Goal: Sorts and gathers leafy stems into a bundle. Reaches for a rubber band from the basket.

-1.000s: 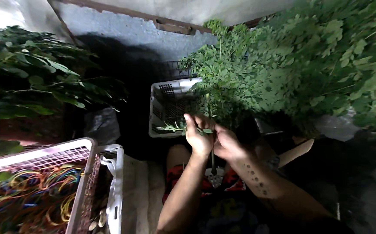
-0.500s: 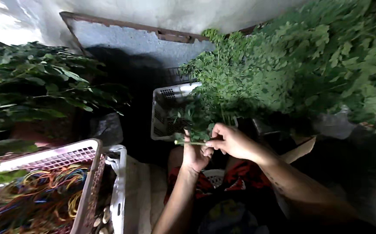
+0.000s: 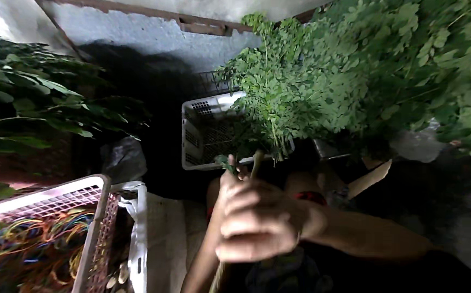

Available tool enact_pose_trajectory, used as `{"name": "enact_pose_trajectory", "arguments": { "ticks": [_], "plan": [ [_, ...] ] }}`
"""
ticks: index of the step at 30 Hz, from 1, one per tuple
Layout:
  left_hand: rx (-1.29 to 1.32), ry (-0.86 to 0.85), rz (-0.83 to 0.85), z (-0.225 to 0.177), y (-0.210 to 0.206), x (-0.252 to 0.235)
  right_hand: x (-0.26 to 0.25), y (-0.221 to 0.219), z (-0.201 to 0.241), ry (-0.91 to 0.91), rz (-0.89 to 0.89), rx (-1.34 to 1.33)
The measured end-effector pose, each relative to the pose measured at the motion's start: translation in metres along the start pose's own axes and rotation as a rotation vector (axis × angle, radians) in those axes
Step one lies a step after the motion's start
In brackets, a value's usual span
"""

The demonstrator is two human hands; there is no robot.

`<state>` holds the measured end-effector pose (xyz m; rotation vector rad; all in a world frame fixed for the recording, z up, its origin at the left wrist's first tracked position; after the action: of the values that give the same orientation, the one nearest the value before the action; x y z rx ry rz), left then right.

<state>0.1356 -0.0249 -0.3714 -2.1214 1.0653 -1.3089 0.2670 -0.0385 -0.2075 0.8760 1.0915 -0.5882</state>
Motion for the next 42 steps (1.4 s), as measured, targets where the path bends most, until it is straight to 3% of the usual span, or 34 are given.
{"name": "enact_pose_trajectory", "arguments": {
  "ticks": [2, 5, 7, 10, 13, 15, 17, 18, 20, 22, 23, 25, 28, 33, 37, 39, 40, 42],
  "plan": [
    [-0.179, -0.19, -0.23, -0.026, -0.004, 0.025, -0.025, 0.009, -0.05, -0.088, -0.023, 0.132],
    [-0.196, -0.256, -0.275, -0.051, 0.015, 0.025, -0.017, 0.019, -0.139, -0.659, 0.201, 0.287],
    [-0.074, -0.282, -0.189, -0.067, 0.014, 0.033, 0.022, 0.024, -0.157, -0.991, -0.038, 0.104],
    [0.159, -0.365, 0.075, -0.071, -0.003, 0.04, 0.08, 0.01, -0.127, -1.246, -0.558, -0.14],
    [0.208, -0.368, 0.129, -0.022, -0.041, 0.037, 0.109, -0.006, -0.1, -1.167, -0.965, -0.1],
    [0.076, -0.339, 0.131, 0.024, -0.058, 0.038, 0.11, -0.003, -0.087, -1.148, -1.03, 0.017],
    [0.032, -0.307, 0.181, 0.039, -0.057, 0.04, 0.12, 0.017, -0.081, -1.09, -0.957, -0.036],
    [-0.004, -0.264, 0.262, 0.038, -0.051, 0.041, 0.125, 0.028, -0.081, -1.146, -0.896, -0.083],
    [-0.204, -0.157, 0.422, 0.036, -0.033, 0.046, 0.127, 0.045, -0.079, -1.469, -0.637, -0.293],
    [-0.556, -0.124, 0.498, 0.036, -0.018, 0.061, 0.124, 0.045, -0.076, -1.726, -0.357, -0.667],
    [-0.66, -0.103, 0.532, 0.038, -0.016, 0.068, 0.122, 0.044, -0.077, -1.746, -0.262, -0.809],
    [-0.756, -0.091, 0.525, 0.043, -0.014, 0.073, 0.105, 0.041, -0.08, -1.69, -0.193, -0.834],
    [-0.839, -0.131, 0.473, 0.045, -0.003, 0.071, 0.087, 0.037, -0.081, -1.67, -0.388, -0.748],
    [-1.131, -0.242, 0.287, 0.038, 0.01, 0.076, 0.101, 0.023, -0.098, -1.697, -0.717, -0.982],
    [-1.713, -0.339, 0.068, 0.036, -0.009, 0.085, 0.092, 0.018, -0.112, -1.843, -0.812, -0.543],
    [-1.704, -0.394, -0.022, 0.038, -0.014, 0.084, 0.081, 0.014, -0.118, -1.892, -0.838, -0.37],
    [-1.568, -0.411, -0.043, 0.039, -0.012, 0.081, 0.077, 0.011, -0.12, -1.89, -0.831, -0.349],
    [-1.004, -0.408, -0.057, 0.043, -0.001, 0.063, 0.073, 0.006, -0.133, -1.871, -0.704, -0.402]
  ]
}}
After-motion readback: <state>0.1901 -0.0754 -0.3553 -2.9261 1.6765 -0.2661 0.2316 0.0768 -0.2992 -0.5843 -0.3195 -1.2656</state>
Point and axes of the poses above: each hand's wrist, its own x-axis away from the middle knuckle, its own y-axis out of the back of the hand, z = x × y, the point moved 3 cm from there along -x, towards the middle knuckle, and after that the axes turned 8 degrees about -z, right-handed, at the moved point
